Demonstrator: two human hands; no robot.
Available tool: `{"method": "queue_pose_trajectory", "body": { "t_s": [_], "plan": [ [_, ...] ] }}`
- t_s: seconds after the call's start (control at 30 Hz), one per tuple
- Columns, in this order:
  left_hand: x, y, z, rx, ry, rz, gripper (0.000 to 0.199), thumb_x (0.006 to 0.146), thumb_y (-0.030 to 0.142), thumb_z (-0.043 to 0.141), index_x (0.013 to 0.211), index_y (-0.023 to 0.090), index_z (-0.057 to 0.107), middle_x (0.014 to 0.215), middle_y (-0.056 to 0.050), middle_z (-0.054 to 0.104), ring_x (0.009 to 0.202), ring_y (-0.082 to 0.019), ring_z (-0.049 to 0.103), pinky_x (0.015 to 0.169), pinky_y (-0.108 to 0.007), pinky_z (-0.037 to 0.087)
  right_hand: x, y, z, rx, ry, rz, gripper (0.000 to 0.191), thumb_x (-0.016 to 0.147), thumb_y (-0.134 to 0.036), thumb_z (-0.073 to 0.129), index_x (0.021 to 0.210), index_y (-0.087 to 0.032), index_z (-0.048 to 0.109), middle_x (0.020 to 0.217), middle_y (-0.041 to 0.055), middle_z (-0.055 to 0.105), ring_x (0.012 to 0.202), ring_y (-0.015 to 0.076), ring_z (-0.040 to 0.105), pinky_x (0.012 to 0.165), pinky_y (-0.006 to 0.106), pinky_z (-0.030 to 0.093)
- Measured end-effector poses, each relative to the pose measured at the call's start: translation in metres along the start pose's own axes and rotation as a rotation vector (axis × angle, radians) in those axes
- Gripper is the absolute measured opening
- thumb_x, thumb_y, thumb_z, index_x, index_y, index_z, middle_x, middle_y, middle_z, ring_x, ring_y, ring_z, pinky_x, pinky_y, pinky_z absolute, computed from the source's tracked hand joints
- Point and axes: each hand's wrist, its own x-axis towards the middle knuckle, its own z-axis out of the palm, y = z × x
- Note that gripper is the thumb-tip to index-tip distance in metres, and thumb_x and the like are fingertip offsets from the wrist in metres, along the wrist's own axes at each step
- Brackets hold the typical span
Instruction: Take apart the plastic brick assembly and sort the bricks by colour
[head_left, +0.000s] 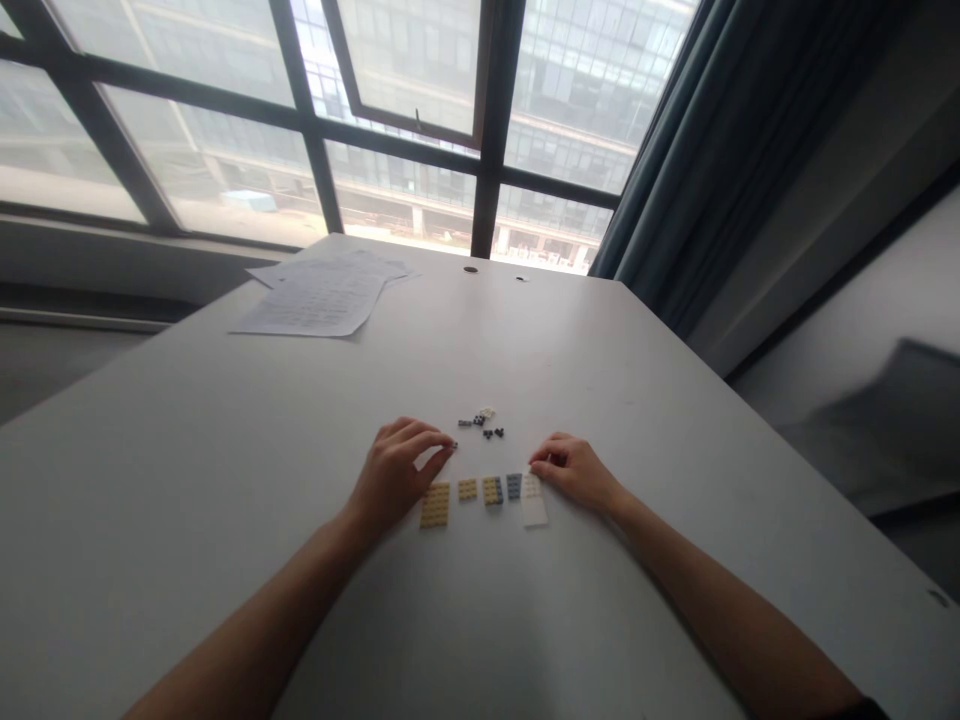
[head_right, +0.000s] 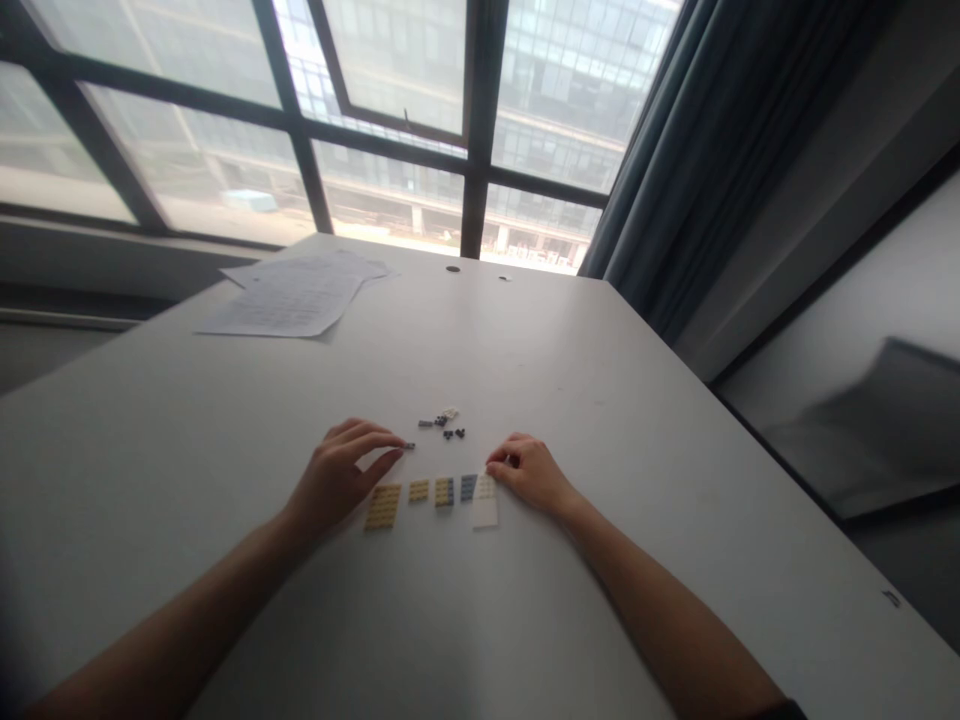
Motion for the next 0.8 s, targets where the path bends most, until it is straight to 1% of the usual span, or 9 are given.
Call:
{"method": "queue_pose_trajectory", "body": {
  "t_s": [0.2, 0.3, 0.4, 0.5, 0.57, 0.63, 0.7, 0.8],
  "plan": [
    [-0.001, -0.002, -0.001, 0.002, 0.001, -0.036, 0.013, 0.085, 0.027, 0.058, 0.084, 0.021, 0.070, 0.085, -0.004, 0.071, 0.083, -0.018, 0.060, 0.080, -0.034, 0.045, 0.000, 0.000, -0.002, 0.007, 0.017, 0.028, 0.011, 0.079, -0.024, 0.064, 0.081, -0.018, 0.073, 0.080, 0.0019, 0.062, 0.065, 0.0107, 0.051, 0.065, 0.024, 0.041],
    [-0.001, -0.002, -0.001, 0.012, 0.009, -0.064, 0.014, 0.085, 0.027, 0.057, 0.084, 0.021, 0.070, 0.085, -0.004, 0.071, 0.083, -0.019, 0.060, 0.081, -0.035, 0.045, 0.008, 0.005, -0.004, -0.004, 0.051, 0.038, 0.013, 0.080, -0.025, 0.063, 0.085, -0.017, 0.072, 0.081, 0.0019, 0.062, 0.064, 0.0106, 0.052, 0.066, 0.025, 0.043],
    [-0.001, -0.003, 0.000, 0.017, 0.015, -0.087, 0.014, 0.085, 0.027, 0.056, 0.083, 0.021, 0.070, 0.085, -0.004, 0.071, 0.084, -0.019, 0.060, 0.081, -0.035, 0.044, 0.026, 0.008, -0.004, -0.042, 0.069, 0.005, 0.017, 0.079, -0.024, 0.063, 0.093, -0.018, 0.071, 0.085, 0.0024, 0.064, 0.067, 0.0112, 0.054, 0.071, 0.026, 0.045],
    [-0.002, -0.004, 0.000, 0.021, 0.008, -0.099, 0.015, 0.085, 0.027, 0.056, 0.083, 0.021, 0.070, 0.085, -0.004, 0.071, 0.084, -0.020, 0.061, 0.081, -0.036, 0.044, 0.051, 0.004, 0.000, -0.102, 0.083, -0.067, 0.027, 0.080, -0.019, 0.061, 0.106, -0.019, 0.068, 0.097, 0.0043, 0.065, 0.073, 0.0119, 0.057, 0.078, 0.028, 0.046],
    [-0.002, -0.004, 0.000, 0.026, -0.001, -0.104, 0.015, 0.086, 0.028, 0.056, 0.083, 0.021, 0.069, 0.085, -0.004, 0.071, 0.084, -0.020, 0.060, 0.081, -0.036, 0.044, 0.068, -0.002, 0.005, -0.145, 0.064, -0.136, 0.034, 0.081, -0.014, 0.059, 0.114, -0.021, 0.065, 0.108, 0.0057, 0.065, 0.082, 0.0136, 0.059, 0.085, 0.031, 0.046],
    [-0.003, -0.004, 0.000, 0.032, -0.010, -0.109, 0.015, 0.086, 0.028, 0.056, 0.083, 0.021, 0.069, 0.085, -0.004, 0.070, 0.084, -0.020, 0.060, 0.081, -0.036, 0.044, 0.083, -0.009, 0.011, -0.199, 0.015, -0.216, 0.040, 0.082, -0.009, 0.056, 0.119, -0.022, 0.062, 0.116, 0.0059, 0.064, 0.097, 0.0164, 0.058, 0.093, 0.033, 0.043],
    [-0.003, -0.003, 0.000, 0.038, -0.015, -0.116, 0.015, 0.086, 0.027, 0.055, 0.083, 0.021, 0.069, 0.085, -0.004, 0.070, 0.084, -0.019, 0.060, 0.081, -0.036, 0.043, 0.096, -0.013, 0.018, -0.257, -0.050, -0.286, 0.040, 0.083, -0.007, 0.054, 0.119, -0.022, 0.062, 0.116, 0.0060, 0.065, 0.105, 0.0185, 0.056, 0.097, 0.034, 0.040],
    [-0.003, -0.003, -0.001, 0.033, -0.013, -0.118, 0.015, 0.086, 0.027, 0.056, 0.083, 0.021, 0.069, 0.085, -0.003, 0.071, 0.084, -0.019, 0.060, 0.081, -0.036, 0.043, 0.107, -0.014, 0.025, -0.314, -0.107, -0.323, 0.033, 0.084, -0.007, 0.053, 0.111, -0.021, 0.067, 0.108, 0.0067, 0.068, 0.102, 0.0194, 0.057, 0.095, 0.034, 0.040]
  ]
}}
